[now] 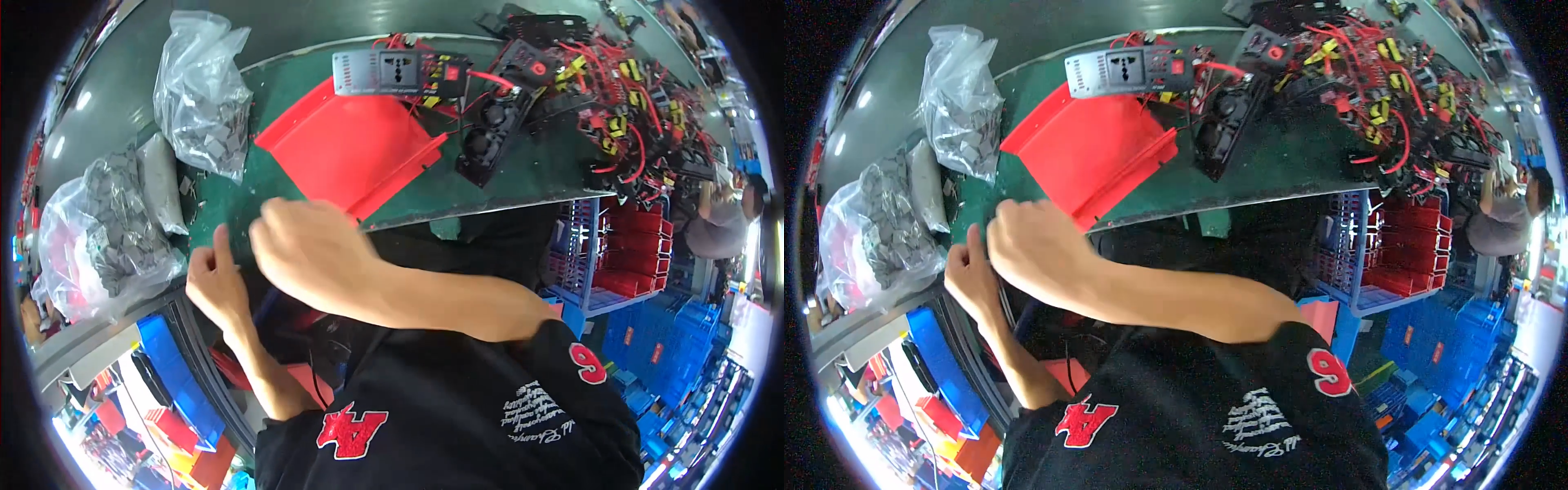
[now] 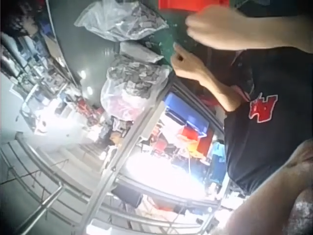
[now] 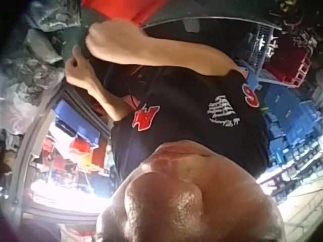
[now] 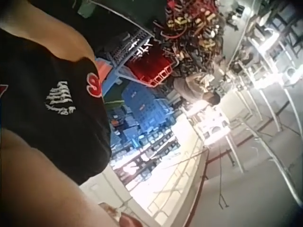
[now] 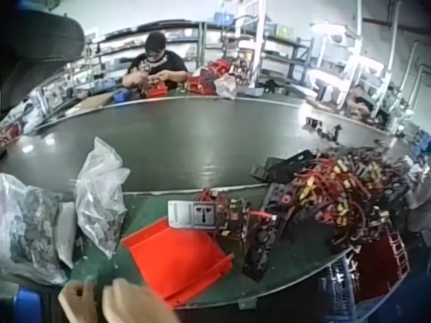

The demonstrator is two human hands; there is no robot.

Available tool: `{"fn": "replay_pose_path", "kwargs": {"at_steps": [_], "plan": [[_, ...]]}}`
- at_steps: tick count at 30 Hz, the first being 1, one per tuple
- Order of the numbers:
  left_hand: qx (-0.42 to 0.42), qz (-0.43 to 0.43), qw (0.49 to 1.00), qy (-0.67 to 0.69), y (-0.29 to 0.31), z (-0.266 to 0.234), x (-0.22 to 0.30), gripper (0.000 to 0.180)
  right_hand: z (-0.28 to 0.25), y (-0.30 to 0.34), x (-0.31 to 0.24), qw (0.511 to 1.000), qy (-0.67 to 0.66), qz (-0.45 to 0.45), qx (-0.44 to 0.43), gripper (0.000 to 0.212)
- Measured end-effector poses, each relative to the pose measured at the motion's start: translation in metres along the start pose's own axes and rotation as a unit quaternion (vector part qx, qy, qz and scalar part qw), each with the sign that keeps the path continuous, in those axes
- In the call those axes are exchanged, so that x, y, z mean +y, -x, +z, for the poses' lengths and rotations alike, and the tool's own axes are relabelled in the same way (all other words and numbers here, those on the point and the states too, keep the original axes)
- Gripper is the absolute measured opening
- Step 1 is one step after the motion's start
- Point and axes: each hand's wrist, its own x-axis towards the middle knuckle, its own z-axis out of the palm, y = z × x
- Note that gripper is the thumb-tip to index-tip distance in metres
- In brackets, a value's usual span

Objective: Assembling electronic components by manually fitting a black plastic housing onto a red circuit board and organizing them into crates.

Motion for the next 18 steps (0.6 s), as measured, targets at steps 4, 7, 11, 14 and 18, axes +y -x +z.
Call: {"fn": "replay_pose_path", "kwargs": {"at_steps": [4,7,11,14,18], "plan": [[0.057,0.064,0.983,0.163,-0.003,0.007,0.019,0.022,0.018,-0.024,0.001,0.998,0.010,0.042,-0.052,0.012],[-0.035,0.235,0.953,0.190,-0.015,0.010,0.066,0.022,-0.043,-0.007,0.023,0.973,-0.113,0.086,0.180,0.024],[-0.002,0.569,0.820,0.057,-0.044,0.039,0.185,0.054,-0.108,0.057,0.100,0.871,0.109,0.379,0.293,0.061],[0.015,0.663,0.748,-0.012,-0.069,0.085,0.205,0.057,-0.086,0.077,0.123,0.847,-0.097,0.467,0.234,0.067],[-0.198,0.575,0.792,-0.060,-0.075,0.077,0.235,0.054,-0.085,0.075,0.140,0.724,-0.494,0.437,0.204,0.030]]}}
